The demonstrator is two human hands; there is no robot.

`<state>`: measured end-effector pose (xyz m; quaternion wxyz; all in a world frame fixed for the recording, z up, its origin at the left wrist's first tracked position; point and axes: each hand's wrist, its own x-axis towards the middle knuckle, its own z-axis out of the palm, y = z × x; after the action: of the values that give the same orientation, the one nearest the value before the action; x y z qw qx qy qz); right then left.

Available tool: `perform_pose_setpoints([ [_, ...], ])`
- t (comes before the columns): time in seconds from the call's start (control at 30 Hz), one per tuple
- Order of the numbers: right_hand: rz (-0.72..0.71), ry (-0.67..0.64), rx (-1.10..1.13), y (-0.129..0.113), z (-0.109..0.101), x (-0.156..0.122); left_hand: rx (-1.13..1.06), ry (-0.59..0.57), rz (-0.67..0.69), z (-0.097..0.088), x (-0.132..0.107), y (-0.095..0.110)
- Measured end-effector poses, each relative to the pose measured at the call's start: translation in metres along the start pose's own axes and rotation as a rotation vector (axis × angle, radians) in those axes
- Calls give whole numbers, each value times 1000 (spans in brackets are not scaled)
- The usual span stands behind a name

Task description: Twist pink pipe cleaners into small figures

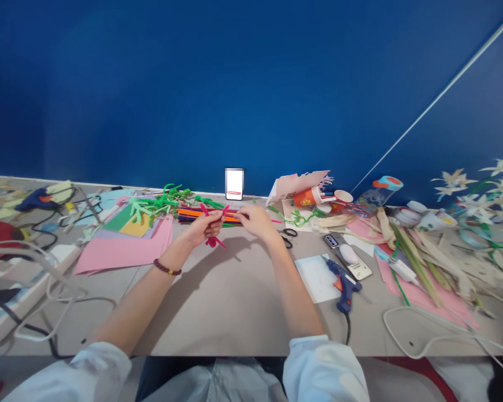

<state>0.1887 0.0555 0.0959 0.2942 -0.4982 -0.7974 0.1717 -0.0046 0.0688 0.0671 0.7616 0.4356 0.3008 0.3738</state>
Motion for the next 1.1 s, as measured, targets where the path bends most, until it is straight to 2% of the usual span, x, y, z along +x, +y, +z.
perform_pose_setpoints([
  [0.17, 110, -100, 65, 5, 3, 0, 91, -90, 27, 1, -3, -1],
  [0.33, 155, -105, 61, 5, -3, -1, 268, -235, -108, 6, -7, -7],
  [0.4, 143, -72, 51, 1, -6, -2, 325, -246, -178, 7, -5, -12],
  [0.57, 53, -51, -34, -15, -2, -4, 231, -64, -235, -3, 7, -26],
  [0.73, 44, -186, -107, -24, 9, -4, 26, 87, -165, -16, 14, -23],
  [0.8, 92, -224, -125, -21, 10, -4, -45, 55, -152, -19, 13, -19],
  [0.87, 145, -225, -147, -15, 10, -2, -111, -27, -175, -20, 11, -16],
  [1.0, 161, -110, -206, -4, 5, 0, -94, -185, -296, -16, 5, -13],
  [1.1, 144, -50, -185, -3, 1, 0, -76, -197, -291, -12, 2, -11],
])
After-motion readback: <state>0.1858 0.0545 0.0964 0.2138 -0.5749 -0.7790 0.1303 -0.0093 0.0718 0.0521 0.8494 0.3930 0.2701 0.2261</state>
